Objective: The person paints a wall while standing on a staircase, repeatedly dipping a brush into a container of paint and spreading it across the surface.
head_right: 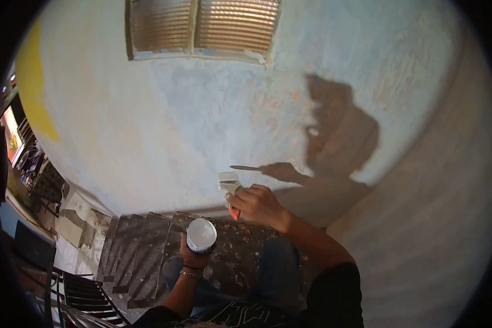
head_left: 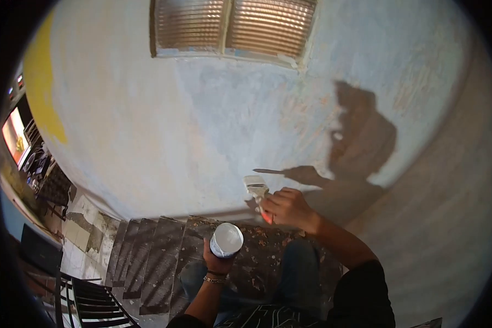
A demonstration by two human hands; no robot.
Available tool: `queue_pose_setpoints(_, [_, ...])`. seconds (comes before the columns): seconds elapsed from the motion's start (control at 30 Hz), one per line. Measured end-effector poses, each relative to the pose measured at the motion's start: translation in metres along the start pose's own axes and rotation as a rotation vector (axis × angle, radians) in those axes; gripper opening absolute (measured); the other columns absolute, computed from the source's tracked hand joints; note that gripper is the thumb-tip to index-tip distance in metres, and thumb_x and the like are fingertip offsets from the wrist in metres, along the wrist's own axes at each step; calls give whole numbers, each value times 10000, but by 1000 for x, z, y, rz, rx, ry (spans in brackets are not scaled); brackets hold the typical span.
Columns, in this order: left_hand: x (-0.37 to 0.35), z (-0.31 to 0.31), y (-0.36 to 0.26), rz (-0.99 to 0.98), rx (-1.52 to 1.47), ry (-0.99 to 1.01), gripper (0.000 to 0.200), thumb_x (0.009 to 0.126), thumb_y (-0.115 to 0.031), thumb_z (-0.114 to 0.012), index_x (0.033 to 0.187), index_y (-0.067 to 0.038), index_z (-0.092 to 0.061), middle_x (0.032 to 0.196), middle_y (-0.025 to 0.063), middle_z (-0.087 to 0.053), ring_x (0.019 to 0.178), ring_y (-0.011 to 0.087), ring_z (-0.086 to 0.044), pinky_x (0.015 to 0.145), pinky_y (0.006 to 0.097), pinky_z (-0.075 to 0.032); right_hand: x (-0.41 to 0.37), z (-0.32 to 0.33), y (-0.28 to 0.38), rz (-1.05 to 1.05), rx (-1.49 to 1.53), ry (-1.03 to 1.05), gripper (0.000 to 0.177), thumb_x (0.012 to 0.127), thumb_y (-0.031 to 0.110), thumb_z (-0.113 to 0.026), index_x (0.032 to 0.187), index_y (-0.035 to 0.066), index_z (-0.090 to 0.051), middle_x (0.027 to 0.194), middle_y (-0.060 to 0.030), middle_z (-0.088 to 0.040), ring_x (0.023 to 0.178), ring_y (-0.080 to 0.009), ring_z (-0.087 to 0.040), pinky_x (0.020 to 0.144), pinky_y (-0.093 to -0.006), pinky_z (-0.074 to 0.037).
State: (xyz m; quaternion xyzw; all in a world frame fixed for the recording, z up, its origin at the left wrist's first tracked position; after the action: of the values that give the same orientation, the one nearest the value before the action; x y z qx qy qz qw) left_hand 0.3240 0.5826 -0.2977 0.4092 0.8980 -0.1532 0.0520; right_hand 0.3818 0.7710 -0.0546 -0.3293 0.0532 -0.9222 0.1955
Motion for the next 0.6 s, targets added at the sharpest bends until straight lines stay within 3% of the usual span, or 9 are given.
queue_pose_setpoints(0.13, [4, 8, -2, 26, 19, -4, 625, 957, -616, -335, 1344, -158, -509, 1328, 75, -554, 1201, 310, -531, 956, 519, -448, 5, 21, -24, -341, 271, -140, 206, 771, 215, -750, 910, 73, -695, 706, -77, -664, 593, -257, -650, 555, -355, -504])
queue_pose_setpoints(0.27, [5, -6, 2, 31, 70, 7, 626, 956, -618, -337, 1345, -158, -506, 1331, 76, -549, 1202, 313, -529, 960, 521, -446, -24, 40, -41, -820, 536, -326, 155, 849, 167, -714, 928, 35, -697, 697, -84, -671, 577, -151, -640, 533, -318, -500])
queue_pose_setpoints(0.3, [7, -9, 9, 25, 61, 5, 628, 956, -618, -336, 1347, -157, -504, 1332, 79, -548, 1202, 314, -528, 960, 520, -447, -41, 33, -43, -976, 767, -467, 187, 882, 180, -703, 941, 4, -678, 678, -59, -656, 557, -105, -604, 497, -267, -478])
queue_pose_setpoints(0.4, [18, -11, 29, 59, 15, -36, 631, 960, -615, -330, 1354, -151, -495, 1338, 89, -541, 1216, 316, -520, 982, 518, -437, -73, 29, -40, -1129, 1059, -722, 151, 892, 147, -682, 949, 10, -653, 706, -51, -628, 537, -133, -592, 438, -259, -454])
queue_pose_setpoints(0.43, [21, -11, 35, 64, 10, -41, 698, 965, -626, -294, 1384, -101, -483, 1375, 80, -533, 1267, 300, -505, 1050, 492, -393, -73, 29, -38, -1171, 1148, -754, 121, 894, 129, -675, 937, 22, -638, 701, -44, -610, 510, -123, -565, 405, -257, -415])
queue_pose_setpoints(0.53, [30, -24, 52, 78, -45, 268, 682, 960, -634, -306, 1321, -104, -539, 1288, 62, -595, 1190, 275, -563, 974, 452, -444, -83, 25, -40, -1192, 1232, -765, 121, 896, 123, -672, 942, 20, -631, 716, -41, -612, 513, -122, -567, 402, -256, -411])
queue_pose_setpoints(0.57, [31, -20, 64, -1, 18, 9, 669, 954, -646, -314, 1256, -111, -579, 1195, 40, -637, 1074, 244, -612, 852, 407, -482, -80, 29, -43, -1121, 1242, -728, 118, 899, 120, -671, 947, 22, -624, 725, -32, -612, 525, -108, -567, 419, -245, -419])
queue_pose_setpoints(0.6, [29, -22, 70, -11, -8, 10, 670, 951, -650, -317, 1256, -114, -578, 1197, 40, -636, 1071, 247, -612, 842, 411, -485, -78, 31, -48, -1061, 1176, -666, 127, 907, 128, -665, 936, 9, -632, 723, -30, -620, 529, -103, -572, 432, -241, -427])
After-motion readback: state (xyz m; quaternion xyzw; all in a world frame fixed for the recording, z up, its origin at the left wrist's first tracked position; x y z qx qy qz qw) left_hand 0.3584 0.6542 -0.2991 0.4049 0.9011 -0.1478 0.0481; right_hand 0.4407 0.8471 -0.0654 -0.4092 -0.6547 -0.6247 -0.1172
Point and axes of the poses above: each hand's wrist, its own x-axis towards the middle knuckle, its own z-axis out of the back of the hand, y = z × x, the point moved 4 cm from there along x, towards the middle knuckle
